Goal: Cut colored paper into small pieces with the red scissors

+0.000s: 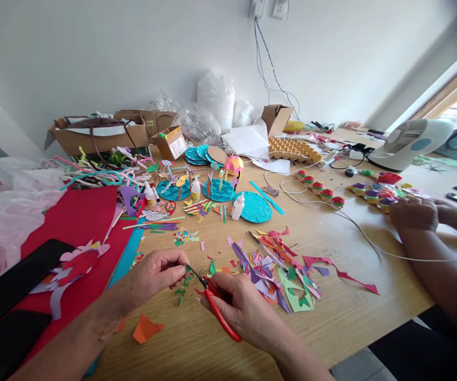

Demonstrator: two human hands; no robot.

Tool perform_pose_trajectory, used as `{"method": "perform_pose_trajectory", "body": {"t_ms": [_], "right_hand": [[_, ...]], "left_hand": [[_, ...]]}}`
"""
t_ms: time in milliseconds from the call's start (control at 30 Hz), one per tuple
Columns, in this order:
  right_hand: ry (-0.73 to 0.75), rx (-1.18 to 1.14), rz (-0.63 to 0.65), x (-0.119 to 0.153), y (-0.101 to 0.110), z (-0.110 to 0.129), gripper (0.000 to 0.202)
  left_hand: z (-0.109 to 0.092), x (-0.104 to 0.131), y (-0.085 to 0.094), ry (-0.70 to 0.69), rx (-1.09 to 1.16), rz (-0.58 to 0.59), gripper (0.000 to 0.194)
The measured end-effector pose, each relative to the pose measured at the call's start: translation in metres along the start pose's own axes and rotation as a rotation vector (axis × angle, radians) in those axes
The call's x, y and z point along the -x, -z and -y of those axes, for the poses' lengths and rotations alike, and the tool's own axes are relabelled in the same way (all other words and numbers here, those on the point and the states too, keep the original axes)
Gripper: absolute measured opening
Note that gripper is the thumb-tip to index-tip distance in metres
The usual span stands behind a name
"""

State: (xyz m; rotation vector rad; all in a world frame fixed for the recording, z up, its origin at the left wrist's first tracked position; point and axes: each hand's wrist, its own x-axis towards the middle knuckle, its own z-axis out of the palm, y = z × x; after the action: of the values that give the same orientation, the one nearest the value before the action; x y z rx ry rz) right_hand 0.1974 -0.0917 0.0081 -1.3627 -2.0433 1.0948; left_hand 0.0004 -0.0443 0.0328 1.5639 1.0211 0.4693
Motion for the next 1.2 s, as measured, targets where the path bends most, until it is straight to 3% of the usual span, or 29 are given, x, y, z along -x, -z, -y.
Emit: {"method": "perform_pose_trajectory", "body": {"t_ms": [367,567,667,800,1000,1200], "right_hand": [[0.013,0.003,0.021,0.001,-0.001,0.000,0.027],[-0.017,0.029,0.128,0.003,0.005,-0.004,0.028],[-0.007,0.224,0.144,0.002,0.003,-0.009,0.022],[0.043,0.408,0.103,-0.004,-0.006,-0.021,0.018],[0.101,0.472,0.083,-0.012,-0.016,-0.040,0.019],[0.166,0.418,0.067,-0.014,-0.016,-0.046,0.019]], "left_hand": [[0.002,0.003,0.005,0.009,0.019,0.072,0.015],[0.009,0.000,0.009,0.045,-0.004,0.013,0.018],[0.022,-0.013,0.019,0.037,-0.176,-0.040,0.018],[0.037,-0.042,0.034,-0.002,-0.659,-0.152,0.020],[0.049,-0.075,0.038,0.017,-0.827,-0.167,0.021],[0.061,-0.085,0.039,0.034,-0.934,-0.168,0.022]]}}
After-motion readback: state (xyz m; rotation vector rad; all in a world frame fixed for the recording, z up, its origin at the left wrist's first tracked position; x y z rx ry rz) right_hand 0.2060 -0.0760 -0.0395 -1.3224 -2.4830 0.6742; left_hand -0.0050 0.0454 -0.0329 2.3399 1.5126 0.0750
